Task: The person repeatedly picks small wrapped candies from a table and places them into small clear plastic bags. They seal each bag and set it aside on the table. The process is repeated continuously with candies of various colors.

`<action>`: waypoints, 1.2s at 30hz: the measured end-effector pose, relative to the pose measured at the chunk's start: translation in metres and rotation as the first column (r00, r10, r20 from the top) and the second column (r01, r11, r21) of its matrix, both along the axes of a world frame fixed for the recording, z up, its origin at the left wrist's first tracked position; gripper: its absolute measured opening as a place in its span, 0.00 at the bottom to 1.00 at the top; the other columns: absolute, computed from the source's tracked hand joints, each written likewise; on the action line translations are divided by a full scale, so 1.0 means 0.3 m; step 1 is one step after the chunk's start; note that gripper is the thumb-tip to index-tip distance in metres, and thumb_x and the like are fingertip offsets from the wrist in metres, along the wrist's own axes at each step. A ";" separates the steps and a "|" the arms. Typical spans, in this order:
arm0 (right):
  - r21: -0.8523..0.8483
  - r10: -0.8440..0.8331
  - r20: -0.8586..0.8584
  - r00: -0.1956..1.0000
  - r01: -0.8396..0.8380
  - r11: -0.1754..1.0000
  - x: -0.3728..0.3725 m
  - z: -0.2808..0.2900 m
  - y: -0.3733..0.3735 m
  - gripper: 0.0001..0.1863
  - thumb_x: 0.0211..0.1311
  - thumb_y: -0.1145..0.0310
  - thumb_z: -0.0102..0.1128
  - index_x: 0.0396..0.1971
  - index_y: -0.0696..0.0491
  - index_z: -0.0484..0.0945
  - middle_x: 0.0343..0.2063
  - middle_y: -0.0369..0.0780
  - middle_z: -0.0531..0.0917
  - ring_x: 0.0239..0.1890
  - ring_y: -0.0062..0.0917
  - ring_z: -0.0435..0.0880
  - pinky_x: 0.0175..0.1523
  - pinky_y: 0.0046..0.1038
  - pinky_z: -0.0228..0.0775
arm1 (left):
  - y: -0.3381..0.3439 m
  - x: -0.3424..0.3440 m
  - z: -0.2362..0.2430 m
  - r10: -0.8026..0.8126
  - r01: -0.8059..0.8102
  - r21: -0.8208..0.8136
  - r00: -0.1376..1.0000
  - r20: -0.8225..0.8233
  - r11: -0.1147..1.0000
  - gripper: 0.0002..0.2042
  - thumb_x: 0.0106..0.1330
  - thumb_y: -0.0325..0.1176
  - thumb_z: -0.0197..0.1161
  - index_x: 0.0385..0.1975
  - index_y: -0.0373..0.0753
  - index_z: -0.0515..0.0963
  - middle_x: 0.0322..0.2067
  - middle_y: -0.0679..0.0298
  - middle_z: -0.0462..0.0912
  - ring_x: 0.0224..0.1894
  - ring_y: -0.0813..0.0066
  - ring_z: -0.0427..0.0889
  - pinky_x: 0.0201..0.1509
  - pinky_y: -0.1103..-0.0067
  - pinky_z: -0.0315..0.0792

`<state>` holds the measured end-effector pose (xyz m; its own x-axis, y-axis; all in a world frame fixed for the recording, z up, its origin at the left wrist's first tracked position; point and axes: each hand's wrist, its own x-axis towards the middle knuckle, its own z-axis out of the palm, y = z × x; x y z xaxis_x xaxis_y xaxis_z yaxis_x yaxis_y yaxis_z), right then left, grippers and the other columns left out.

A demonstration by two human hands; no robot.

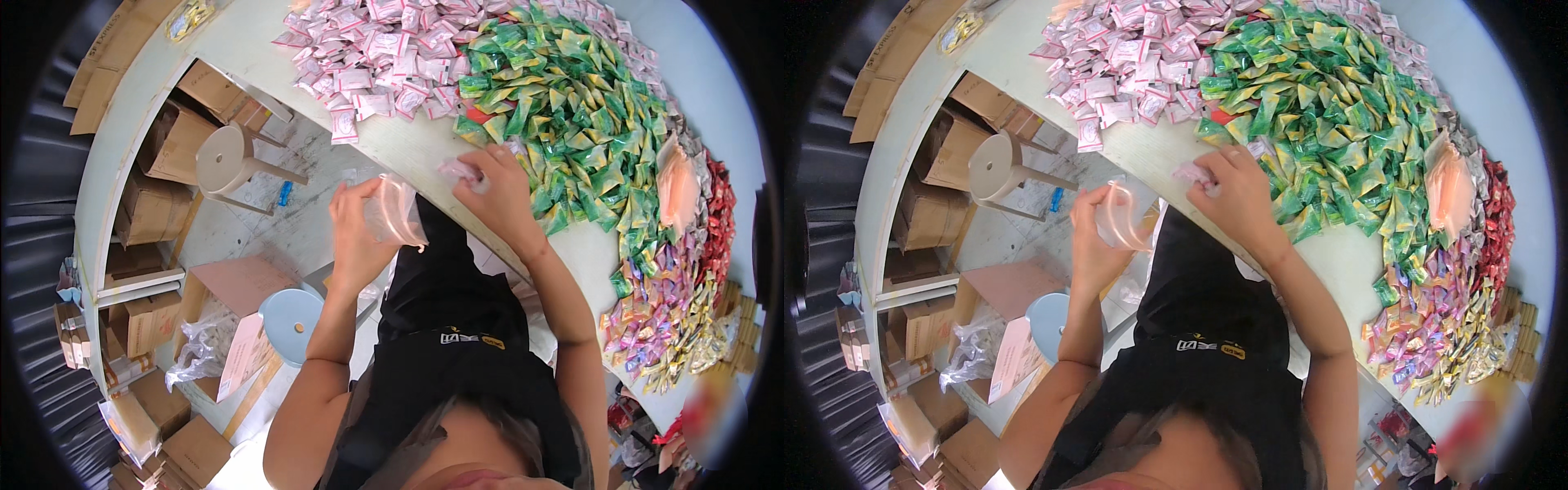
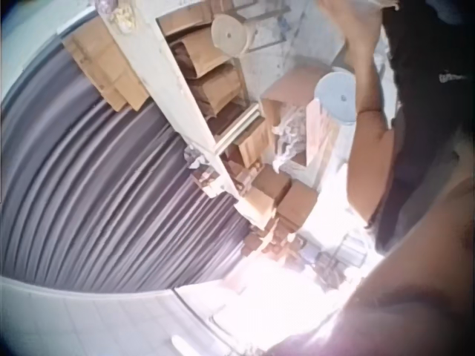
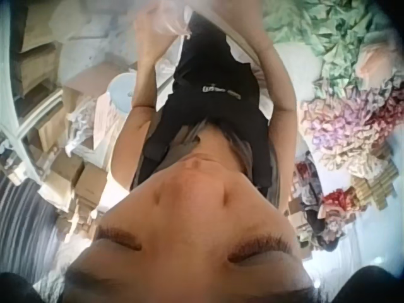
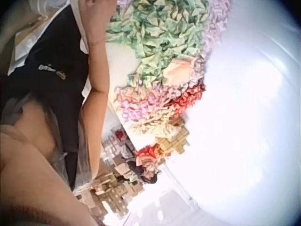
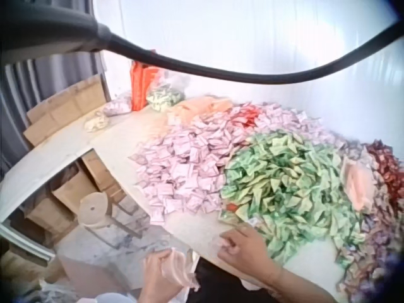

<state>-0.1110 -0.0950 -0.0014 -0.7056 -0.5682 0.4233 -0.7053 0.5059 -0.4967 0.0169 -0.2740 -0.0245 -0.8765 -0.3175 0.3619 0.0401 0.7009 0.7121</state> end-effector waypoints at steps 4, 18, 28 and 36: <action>-0.595 0.470 0.633 0.615 -0.003 0.804 0.105 0.102 0.090 0.12 0.60 0.76 0.49 0.44 0.59 0.71 0.36 0.37 0.77 0.35 0.19 0.76 0.37 0.23 0.69 | 0.050 -0.073 0.047 -0.188 0.188 0.013 0.982 -0.008 0.982 0.34 0.36 0.35 0.77 0.47 0.40 0.69 0.41 0.61 0.74 0.50 0.58 0.69 0.66 0.59 0.51; -0.744 0.380 0.553 0.741 0.236 0.625 0.141 0.053 0.187 0.06 0.64 0.76 0.43 0.39 0.61 0.63 0.35 0.44 0.79 0.37 0.22 0.79 0.46 0.25 0.72 | 0.202 -0.124 0.129 -0.308 0.335 0.157 0.935 -0.174 0.929 0.26 0.42 0.38 0.74 0.41 0.39 0.70 0.40 0.61 0.72 0.45 0.60 0.70 0.59 0.64 0.56; -0.697 0.266 0.468 0.843 0.167 0.697 0.162 0.034 0.253 0.09 0.58 0.77 0.50 0.39 0.60 0.70 0.35 0.43 0.81 0.35 0.22 0.80 0.42 0.23 0.71 | 0.351 -0.188 0.118 -0.247 0.265 0.368 0.964 -0.097 0.891 0.04 0.52 0.24 0.64 0.26 0.35 0.76 0.24 0.63 0.80 0.27 0.74 0.79 0.35 0.82 0.70; -0.256 -0.029 0.154 0.988 0.068 0.964 0.145 0.069 0.275 0.12 0.49 0.75 0.59 0.37 0.59 0.77 0.24 0.42 0.79 0.28 0.32 0.79 0.30 0.28 0.70 | 0.330 -0.185 0.097 -0.175 0.241 0.443 0.967 -0.186 0.863 0.01 0.56 0.21 0.60 0.27 0.33 0.76 0.22 0.65 0.77 0.25 0.81 0.75 0.31 0.84 0.68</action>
